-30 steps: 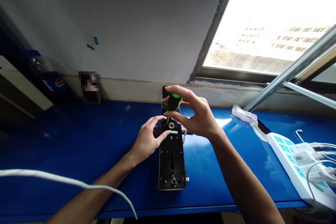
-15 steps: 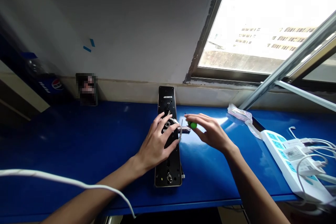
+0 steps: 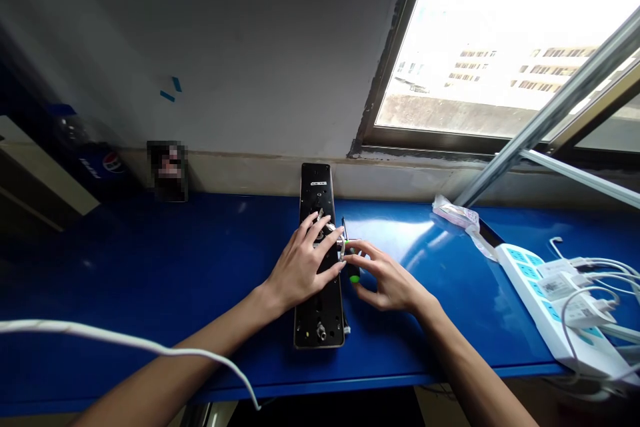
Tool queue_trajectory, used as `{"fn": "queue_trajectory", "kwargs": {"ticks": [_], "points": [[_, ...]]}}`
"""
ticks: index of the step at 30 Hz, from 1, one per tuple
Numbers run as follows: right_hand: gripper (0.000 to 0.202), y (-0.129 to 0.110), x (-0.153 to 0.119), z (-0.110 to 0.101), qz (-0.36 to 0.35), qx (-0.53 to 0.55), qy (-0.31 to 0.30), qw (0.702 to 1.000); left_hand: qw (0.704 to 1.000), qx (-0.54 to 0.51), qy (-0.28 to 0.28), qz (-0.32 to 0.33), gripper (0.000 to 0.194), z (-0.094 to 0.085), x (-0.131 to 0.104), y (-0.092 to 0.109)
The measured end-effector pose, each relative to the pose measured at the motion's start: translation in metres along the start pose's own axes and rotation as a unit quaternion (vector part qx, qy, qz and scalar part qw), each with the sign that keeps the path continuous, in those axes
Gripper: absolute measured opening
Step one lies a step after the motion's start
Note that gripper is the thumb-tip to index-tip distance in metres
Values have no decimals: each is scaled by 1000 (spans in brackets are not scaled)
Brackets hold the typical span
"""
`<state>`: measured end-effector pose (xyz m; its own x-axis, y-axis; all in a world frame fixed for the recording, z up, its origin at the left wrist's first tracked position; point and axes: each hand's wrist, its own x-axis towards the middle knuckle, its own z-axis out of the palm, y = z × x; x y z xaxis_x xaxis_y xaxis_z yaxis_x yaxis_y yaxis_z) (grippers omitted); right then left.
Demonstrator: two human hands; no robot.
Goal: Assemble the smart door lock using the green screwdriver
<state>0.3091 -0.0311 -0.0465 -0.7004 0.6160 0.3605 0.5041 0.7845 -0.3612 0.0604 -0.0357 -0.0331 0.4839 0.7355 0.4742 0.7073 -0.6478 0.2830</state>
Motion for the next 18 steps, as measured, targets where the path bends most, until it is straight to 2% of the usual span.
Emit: {"fn": "queue_trajectory", "kwargs": {"ticks": [7, 12, 14, 18], "points": [[31, 1, 2, 5, -1, 21, 3, 1000, 1000, 2, 7, 0, 57, 1, 2, -1], [35, 1, 2, 3, -2, 7, 26, 1000, 999, -34, 9, 5, 58, -5, 1, -5], [37, 2, 4, 1, 5, -4, 59, 998, 998, -58, 35, 0, 54, -8, 0, -10], [30, 8, 19, -8, 22, -8, 165, 986, 987, -93, 126, -45, 35, -15, 0, -24]]}}
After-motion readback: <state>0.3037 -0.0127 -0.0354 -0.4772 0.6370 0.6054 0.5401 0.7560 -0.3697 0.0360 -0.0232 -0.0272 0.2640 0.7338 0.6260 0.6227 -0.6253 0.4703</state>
